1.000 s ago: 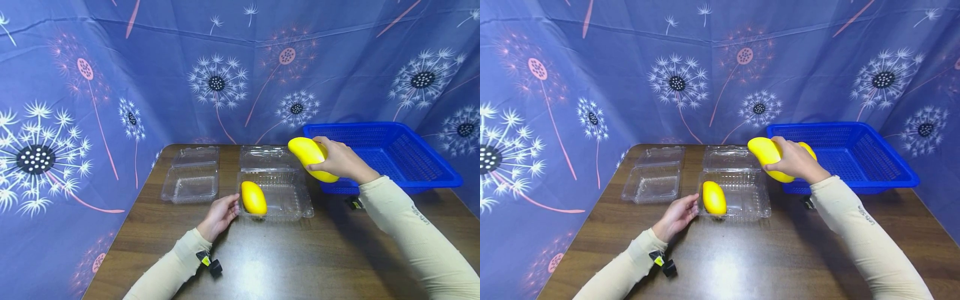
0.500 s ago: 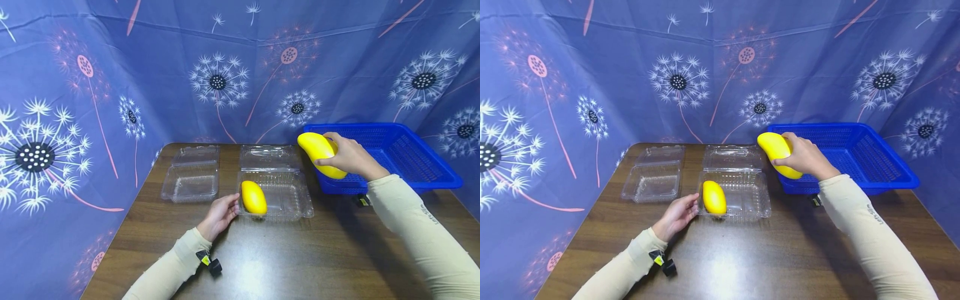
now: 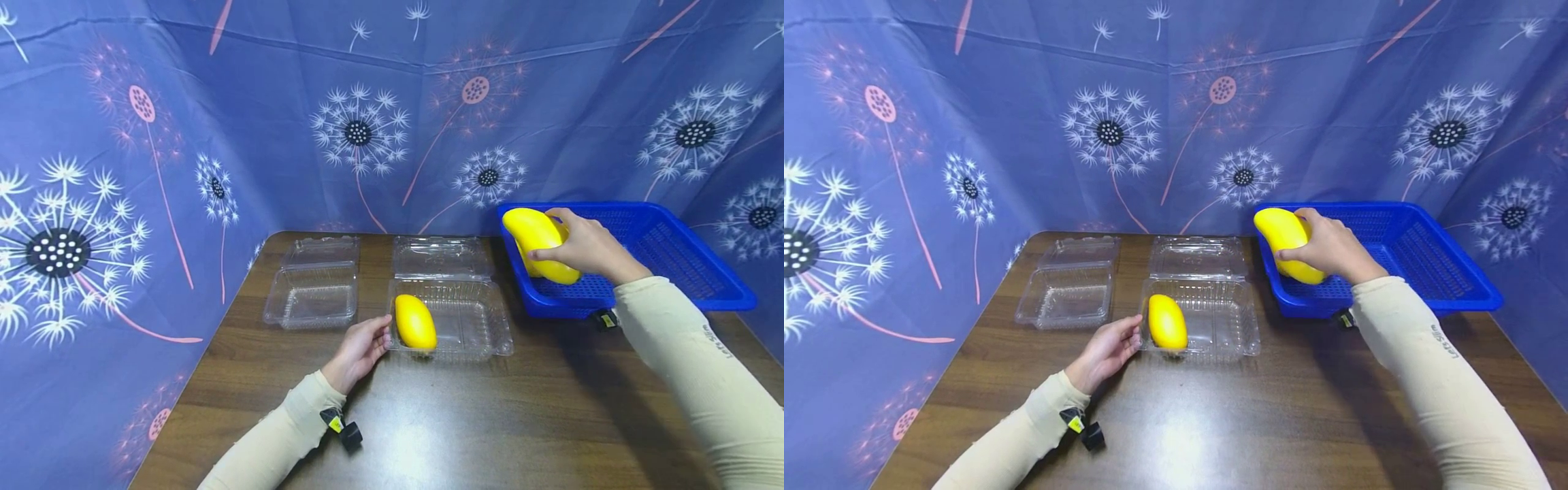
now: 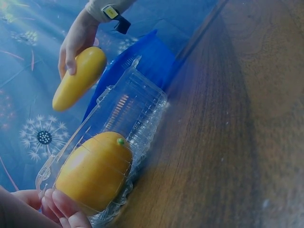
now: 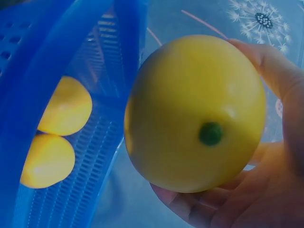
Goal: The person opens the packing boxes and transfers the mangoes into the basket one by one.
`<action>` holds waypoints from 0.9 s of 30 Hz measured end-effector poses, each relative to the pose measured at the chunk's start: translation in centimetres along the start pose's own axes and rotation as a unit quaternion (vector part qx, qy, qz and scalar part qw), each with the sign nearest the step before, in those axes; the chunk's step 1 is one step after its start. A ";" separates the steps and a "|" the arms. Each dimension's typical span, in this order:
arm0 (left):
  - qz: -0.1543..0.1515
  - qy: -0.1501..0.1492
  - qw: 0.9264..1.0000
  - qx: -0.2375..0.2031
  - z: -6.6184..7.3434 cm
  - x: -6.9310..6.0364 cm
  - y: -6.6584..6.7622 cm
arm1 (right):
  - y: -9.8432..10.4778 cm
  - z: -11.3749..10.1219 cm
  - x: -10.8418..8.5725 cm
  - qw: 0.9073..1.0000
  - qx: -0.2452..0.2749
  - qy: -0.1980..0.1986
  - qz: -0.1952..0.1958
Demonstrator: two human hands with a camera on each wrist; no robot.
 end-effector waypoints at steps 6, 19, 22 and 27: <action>0.006 0.000 1.000 0.002 0.2 0.0 0.0 | 0.3 1.1 0.6 1.000 0.002 -0.009 -0.005; 0.011 0.002 1.000 0.003 0.1 -0.1 -0.1 | 1.3 3.5 1.9 1.000 -0.004 -0.028 -0.008; 0.007 0.001 1.000 0.003 0.1 0.0 -0.1 | 1.9 3.9 2.3 0.999 -0.004 -0.035 -0.006; 0.003 0.000 1.000 0.004 0.0 -0.1 -0.1 | 3.0 4.5 2.9 0.999 -0.005 -0.044 -0.009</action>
Point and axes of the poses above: each hand's wrist, its own x-axis towards the middle knuckle, its own y-axis out of the back of the hand, z = x × y, the point moved 4 cm from there along x, towards the middle knuckle, and after that the axes turned 6 degrees about z, right-handed, at the moved point
